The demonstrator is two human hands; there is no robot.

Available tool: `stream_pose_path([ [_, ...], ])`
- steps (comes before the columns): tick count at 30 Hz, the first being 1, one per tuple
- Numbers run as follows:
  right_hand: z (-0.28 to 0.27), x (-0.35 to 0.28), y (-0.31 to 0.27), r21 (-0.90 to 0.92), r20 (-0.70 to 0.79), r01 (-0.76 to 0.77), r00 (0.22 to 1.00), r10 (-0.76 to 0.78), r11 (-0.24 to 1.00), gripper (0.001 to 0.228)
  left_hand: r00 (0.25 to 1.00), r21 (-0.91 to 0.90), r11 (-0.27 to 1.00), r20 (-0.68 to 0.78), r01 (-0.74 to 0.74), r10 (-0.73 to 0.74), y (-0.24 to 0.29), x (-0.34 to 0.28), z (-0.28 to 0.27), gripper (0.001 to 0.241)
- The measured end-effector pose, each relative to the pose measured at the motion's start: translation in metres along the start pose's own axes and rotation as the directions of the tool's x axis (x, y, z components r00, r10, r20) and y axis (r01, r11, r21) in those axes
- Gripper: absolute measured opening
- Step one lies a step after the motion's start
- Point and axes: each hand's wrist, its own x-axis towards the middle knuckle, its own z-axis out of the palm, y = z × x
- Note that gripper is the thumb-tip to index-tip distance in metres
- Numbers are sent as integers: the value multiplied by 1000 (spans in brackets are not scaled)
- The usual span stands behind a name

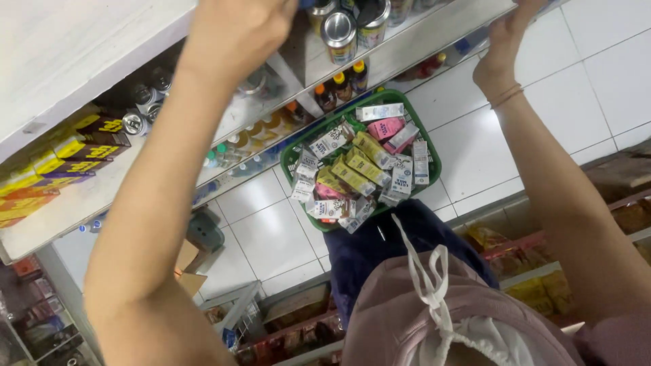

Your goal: Cleaning store shelves and wiping down milk cartons in a grocery store.

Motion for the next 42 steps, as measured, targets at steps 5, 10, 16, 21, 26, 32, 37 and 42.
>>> stream_pose_path([
  [5,16,-5,-68,-17,74,211,975,-209,977,61,937,463,872,-209,-156,279,-4,-75,-84,26],
  [10,22,2,-110,-140,193,270,951,-242,953,60,970,133,988,-237,83,-49,42,-133,-43,15],
  [16,77,71,-78,-420,344,432,890,-300,798,40,827,-628,682,-106,374,-552,173,-152,84,38],
  [21,131,131,-68,-730,279,417,905,-321,542,85,672,-874,146,238,463,-702,259,-147,222,48],
  [26,137,157,-84,-767,216,10,946,243,642,105,408,-801,-530,598,279,-690,326,-141,295,29],
  [32,149,165,-14,-840,148,-73,923,356,538,43,470,-869,-166,402,466,-786,361,-151,322,21],
  [37,133,153,17,-484,-186,90,961,-203,870,39,448,-649,81,423,756,-788,351,-152,282,23],
  [42,98,126,-6,403,-387,-34,899,205,914,21,430,-547,85,543,833,-722,349,-151,262,34],
])
